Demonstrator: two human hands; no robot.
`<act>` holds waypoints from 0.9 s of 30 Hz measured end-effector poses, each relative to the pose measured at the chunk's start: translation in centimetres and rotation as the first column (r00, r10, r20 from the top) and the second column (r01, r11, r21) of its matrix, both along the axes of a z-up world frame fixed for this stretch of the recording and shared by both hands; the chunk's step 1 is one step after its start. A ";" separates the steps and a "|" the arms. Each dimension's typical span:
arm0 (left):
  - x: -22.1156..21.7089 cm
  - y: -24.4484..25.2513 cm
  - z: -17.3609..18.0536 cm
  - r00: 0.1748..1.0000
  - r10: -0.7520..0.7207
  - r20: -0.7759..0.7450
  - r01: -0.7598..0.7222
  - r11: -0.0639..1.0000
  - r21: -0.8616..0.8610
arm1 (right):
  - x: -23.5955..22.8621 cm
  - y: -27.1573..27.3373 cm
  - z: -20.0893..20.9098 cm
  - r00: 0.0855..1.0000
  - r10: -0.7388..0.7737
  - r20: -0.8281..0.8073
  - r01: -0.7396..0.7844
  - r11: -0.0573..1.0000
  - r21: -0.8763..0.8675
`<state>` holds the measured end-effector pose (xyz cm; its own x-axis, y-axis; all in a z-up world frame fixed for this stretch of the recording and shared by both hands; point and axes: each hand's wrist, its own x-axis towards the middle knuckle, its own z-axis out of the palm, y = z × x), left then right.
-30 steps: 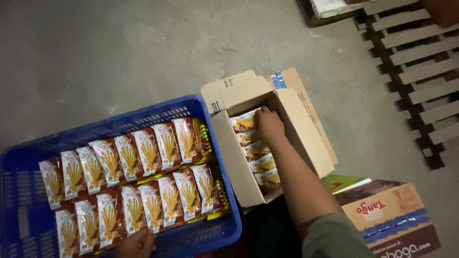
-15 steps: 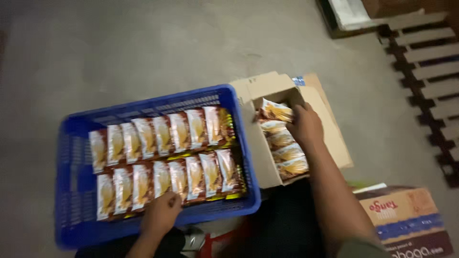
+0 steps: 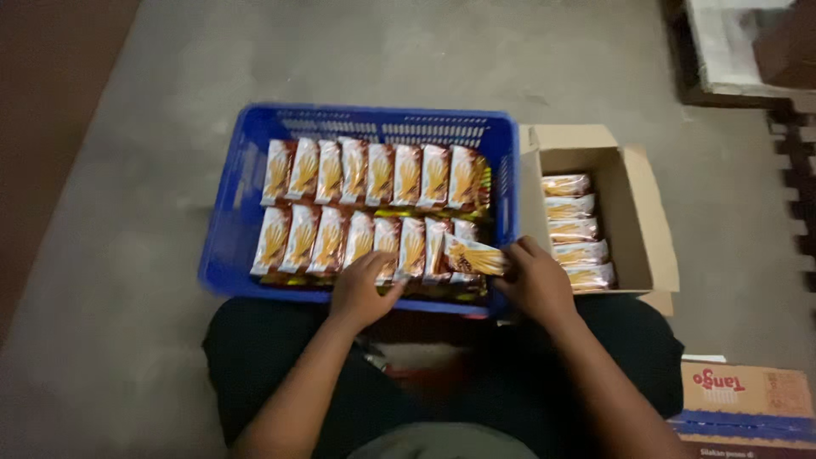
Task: The person transfers individually wrapped snack packets from a cardboard box into a blue plastic basket. They arrange the packets in neat rows within the basket, filling it progressively.
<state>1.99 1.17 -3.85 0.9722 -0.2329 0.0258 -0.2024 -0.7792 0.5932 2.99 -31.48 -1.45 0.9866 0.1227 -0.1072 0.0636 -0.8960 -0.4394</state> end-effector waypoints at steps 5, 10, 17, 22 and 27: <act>-2.2 -0.8 2.6 0.971 -0.123 0.204 0.168 0.961 -0.220 | -2.0 3.4 1.0 0.990 0.140 -0.021 -0.141 0.989 -0.052; -4.0 -0.7 4.0 0.970 -0.221 0.098 0.219 0.975 0.028 | -2.5 4.9 0.1 0.955 0.290 0.068 -0.287 0.957 -0.054; -4.0 0.5 0.4 0.954 -0.240 0.181 0.211 0.963 0.166 | -2.7 5.3 -2.4 0.882 0.442 0.161 -0.439 0.897 -0.055; -3.5 0.4 -2.8 0.952 -0.115 0.285 0.102 0.993 0.060 | -2.5 5.0 -3.5 0.802 0.456 0.385 -0.506 0.862 0.033; -2.2 1.9 -1.9 0.965 0.097 0.245 -0.092 0.995 -0.030 | -2.5 5.3 -1.1 0.821 0.335 0.461 -0.461 0.866 0.192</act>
<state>-0.25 3.06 -5.74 0.9530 -0.1375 0.2699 -0.2697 -0.7912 0.5488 0.51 -26.15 -2.55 0.7898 0.4766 0.3860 0.6130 -0.5917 -0.5237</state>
